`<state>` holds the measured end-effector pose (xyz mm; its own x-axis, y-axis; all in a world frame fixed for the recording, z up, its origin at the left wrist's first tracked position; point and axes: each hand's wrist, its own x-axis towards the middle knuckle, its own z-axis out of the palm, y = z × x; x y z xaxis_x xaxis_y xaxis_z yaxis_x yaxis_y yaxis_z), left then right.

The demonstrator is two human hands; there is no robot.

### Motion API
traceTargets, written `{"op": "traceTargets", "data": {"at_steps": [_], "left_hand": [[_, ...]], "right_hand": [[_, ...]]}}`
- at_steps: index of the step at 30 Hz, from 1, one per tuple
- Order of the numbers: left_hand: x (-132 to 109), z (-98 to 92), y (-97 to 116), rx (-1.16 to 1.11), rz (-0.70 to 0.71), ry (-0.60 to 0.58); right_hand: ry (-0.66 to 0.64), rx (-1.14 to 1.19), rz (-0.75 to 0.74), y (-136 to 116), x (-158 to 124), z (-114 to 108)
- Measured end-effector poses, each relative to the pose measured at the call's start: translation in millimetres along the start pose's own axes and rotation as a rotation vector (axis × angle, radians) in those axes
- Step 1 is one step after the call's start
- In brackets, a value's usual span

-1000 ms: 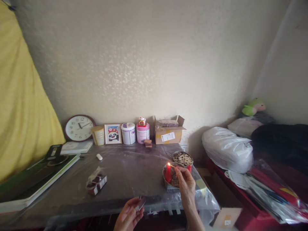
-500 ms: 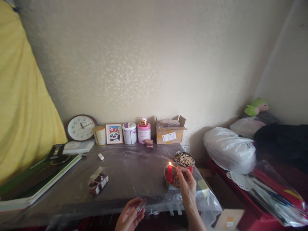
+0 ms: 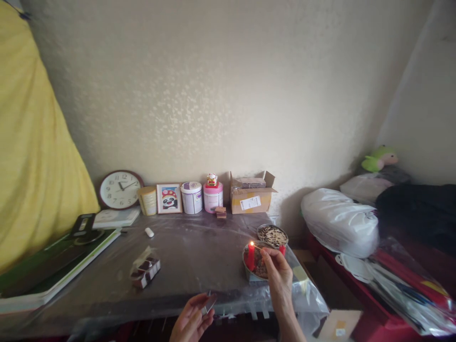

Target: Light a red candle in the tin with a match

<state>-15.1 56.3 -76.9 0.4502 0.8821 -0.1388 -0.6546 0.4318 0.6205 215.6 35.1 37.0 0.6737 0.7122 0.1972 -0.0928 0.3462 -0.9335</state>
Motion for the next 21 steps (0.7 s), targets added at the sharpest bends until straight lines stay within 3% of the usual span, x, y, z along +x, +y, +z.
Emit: {"op": "traceTargets", "data": {"at_steps": [6, 13, 15, 17, 18, 21], "left_hand": [[5, -6.6, 0, -0.03, -0.036, -0.004], [2, -0.7, 3, -0.038, -0.042, 0.019], [2, 1.3, 4, -0.042, -0.043, 0.012], [2, 2.7, 4, -0.04, -0.039, 0.012], [2, 3.2, 4, -0.037, -0.042, 0.012], [1, 4.2, 4, -0.027, -0.069, 0.02]], "right_hand": [[-0.021, 0.074, -0.052, -29, -2, -15], [-0.1, 0.461, -0.168, -98, 22, -70], [-0.067, 0.369, -0.166, -96, 36, -89], [0.042, -0.043, -0.147, -82, 52, -107], [0.099, -0.135, -0.14, -73, 60, -114], [0.168, -0.197, -0.138, -52, 79, -130]]}}
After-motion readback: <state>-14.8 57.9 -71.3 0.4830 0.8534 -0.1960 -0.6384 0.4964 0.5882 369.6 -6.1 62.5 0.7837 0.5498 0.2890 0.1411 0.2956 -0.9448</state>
